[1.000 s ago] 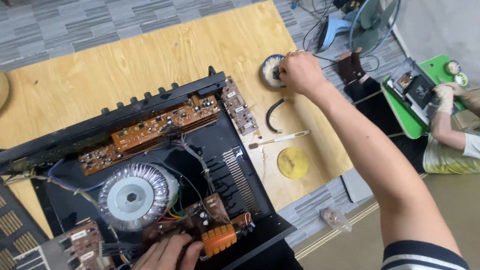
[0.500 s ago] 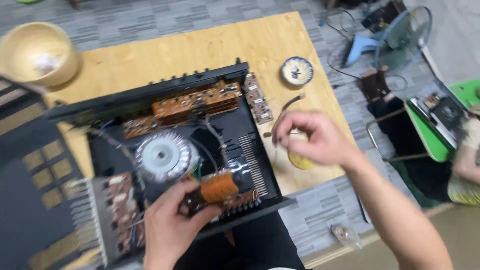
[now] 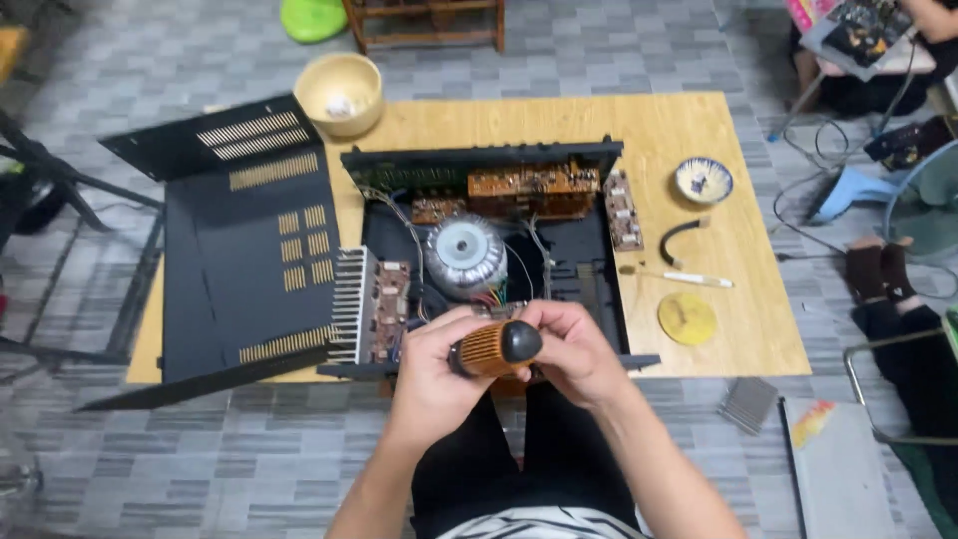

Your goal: Disassembling an electronic amplifier by removing internal screws and components using a screwdriver

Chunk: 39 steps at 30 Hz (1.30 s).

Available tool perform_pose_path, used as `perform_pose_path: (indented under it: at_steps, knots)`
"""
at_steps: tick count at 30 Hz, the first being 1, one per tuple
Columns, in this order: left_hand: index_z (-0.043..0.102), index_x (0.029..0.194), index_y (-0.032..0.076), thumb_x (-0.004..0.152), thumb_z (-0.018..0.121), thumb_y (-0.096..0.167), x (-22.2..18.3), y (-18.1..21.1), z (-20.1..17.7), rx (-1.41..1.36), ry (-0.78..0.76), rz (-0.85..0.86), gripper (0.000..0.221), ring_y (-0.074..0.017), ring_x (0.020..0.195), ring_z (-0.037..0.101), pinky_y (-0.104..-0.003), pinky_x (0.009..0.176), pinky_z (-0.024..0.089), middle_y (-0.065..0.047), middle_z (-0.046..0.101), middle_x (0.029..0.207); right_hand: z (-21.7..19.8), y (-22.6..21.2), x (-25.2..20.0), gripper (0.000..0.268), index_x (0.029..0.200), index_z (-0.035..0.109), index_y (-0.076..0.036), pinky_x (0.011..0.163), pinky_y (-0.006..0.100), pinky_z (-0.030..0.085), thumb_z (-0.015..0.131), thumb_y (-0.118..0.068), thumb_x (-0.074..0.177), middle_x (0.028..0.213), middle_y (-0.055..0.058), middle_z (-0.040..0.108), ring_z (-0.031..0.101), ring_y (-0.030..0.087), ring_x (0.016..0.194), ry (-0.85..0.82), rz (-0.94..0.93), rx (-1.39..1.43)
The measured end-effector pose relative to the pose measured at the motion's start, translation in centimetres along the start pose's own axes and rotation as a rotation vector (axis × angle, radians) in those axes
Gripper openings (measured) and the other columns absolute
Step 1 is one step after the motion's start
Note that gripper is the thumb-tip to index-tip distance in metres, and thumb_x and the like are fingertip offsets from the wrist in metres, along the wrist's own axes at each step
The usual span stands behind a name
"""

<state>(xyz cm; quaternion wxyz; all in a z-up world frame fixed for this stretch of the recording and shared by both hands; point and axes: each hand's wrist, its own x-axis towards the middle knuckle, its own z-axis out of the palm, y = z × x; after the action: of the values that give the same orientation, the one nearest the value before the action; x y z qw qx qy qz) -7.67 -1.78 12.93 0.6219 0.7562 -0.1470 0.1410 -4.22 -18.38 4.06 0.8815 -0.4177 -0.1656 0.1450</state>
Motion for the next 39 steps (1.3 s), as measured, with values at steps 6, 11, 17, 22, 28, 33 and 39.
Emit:
perform_pose_path:
  at_steps: [6, 11, 17, 22, 28, 33, 39]
  knots:
    - [0.072, 0.077, 0.008, 0.071, 0.077, 0.003, 1.5, -2.2, -0.3, -0.027, -0.020, -0.081, 0.009, -0.0146, 0.065, 0.061, -0.031, 0.061, 0.049, -0.008, 0.069, 0.069, -0.1, 0.3, 1.6, 0.021, 0.074, 0.062, 0.005, 0.043, 0.029, 0.055, 0.076, -0.008, 0.083, 0.058, 0.017, 0.064, 0.067, 0.022, 0.048, 0.108, 0.085, -0.026]
    - [0.073, 0.080, 0.008, 0.070, 0.077, 0.001, 2.9, -2.0, 0.3, 0.087, -0.006, -0.069, 0.013, -0.0223, 0.062, 0.062, -0.033, 0.059, 0.050, -0.009, 0.067, 0.068, 0.0, 0.4, 2.7, 0.020, 0.074, 0.064, 0.007, 0.039, 0.031, 0.055, 0.078, -0.005, 0.080, 0.056, 0.018, 0.062, 0.064, 0.024, 0.042, 0.203, -0.022, -0.031]
    - [0.073, 0.088, 0.012, 0.067, 0.081, 0.001, 6.7, -3.1, 1.0, 0.230, -0.042, 0.118, 0.025, -0.0315, 0.067, 0.069, -0.038, 0.061, 0.054, -0.007, 0.068, 0.075, 1.3, -3.1, 5.5, 0.034, 0.075, 0.063, 0.007, 0.037, 0.033, 0.053, 0.080, -0.021, 0.081, 0.050, 0.018, 0.057, 0.061, 0.024, 0.038, 0.216, -0.193, -0.158]
    - [0.068, 0.093, 0.002, 0.076, 0.067, -0.013, 12.1, -5.8, 0.4, 0.120, -0.052, 0.179, 0.023, -0.0310, 0.060, 0.065, -0.040, 0.059, 0.054, -0.013, 0.064, 0.078, 1.5, -5.2, 10.9, 0.034, 0.071, 0.060, 0.000, 0.040, 0.032, 0.050, 0.057, -0.017, 0.100, 0.045, 0.012, 0.056, 0.057, 0.020, 0.035, 0.264, -0.321, -0.544]
    - [0.064, 0.081, 0.003, 0.073, 0.068, -0.003, 15.2, -10.4, 1.4, 0.166, 0.152, 0.272, 0.011, -0.0390, 0.068, 0.064, -0.039, 0.061, 0.049, -0.014, 0.059, 0.074, -0.2, -4.4, 15.4, 0.030, 0.080, 0.055, -0.004, 0.041, 0.021, 0.047, 0.046, -0.016, 0.106, 0.051, 0.009, 0.057, 0.052, 0.011, 0.038, 0.257, -0.171, -0.466]
    - [0.070, 0.088, 0.006, 0.070, 0.076, -0.004, 15.1, -12.9, 1.6, 0.195, 0.163, 0.222, 0.022, -0.0347, 0.076, 0.067, -0.039, 0.066, 0.051, -0.011, 0.067, 0.080, -2.6, -2.9, 15.9, 0.022, 0.093, 0.060, 0.004, 0.041, 0.024, 0.053, 0.052, -0.013, 0.102, 0.057, 0.015, 0.061, 0.058, 0.015, 0.042, 0.264, -0.046, -0.367]
    - [0.072, 0.087, 0.008, 0.072, 0.075, -0.007, 15.0, -13.2, 0.9, 0.125, 0.149, 0.170, 0.021, -0.0296, 0.070, 0.066, -0.039, 0.066, 0.050, -0.007, 0.068, 0.078, -2.4, -3.8, 15.8, 0.009, 0.087, 0.062, 0.005, 0.041, 0.025, 0.053, 0.063, -0.002, 0.093, 0.052, 0.016, 0.061, 0.059, 0.016, 0.039, 0.214, -0.061, -0.499]
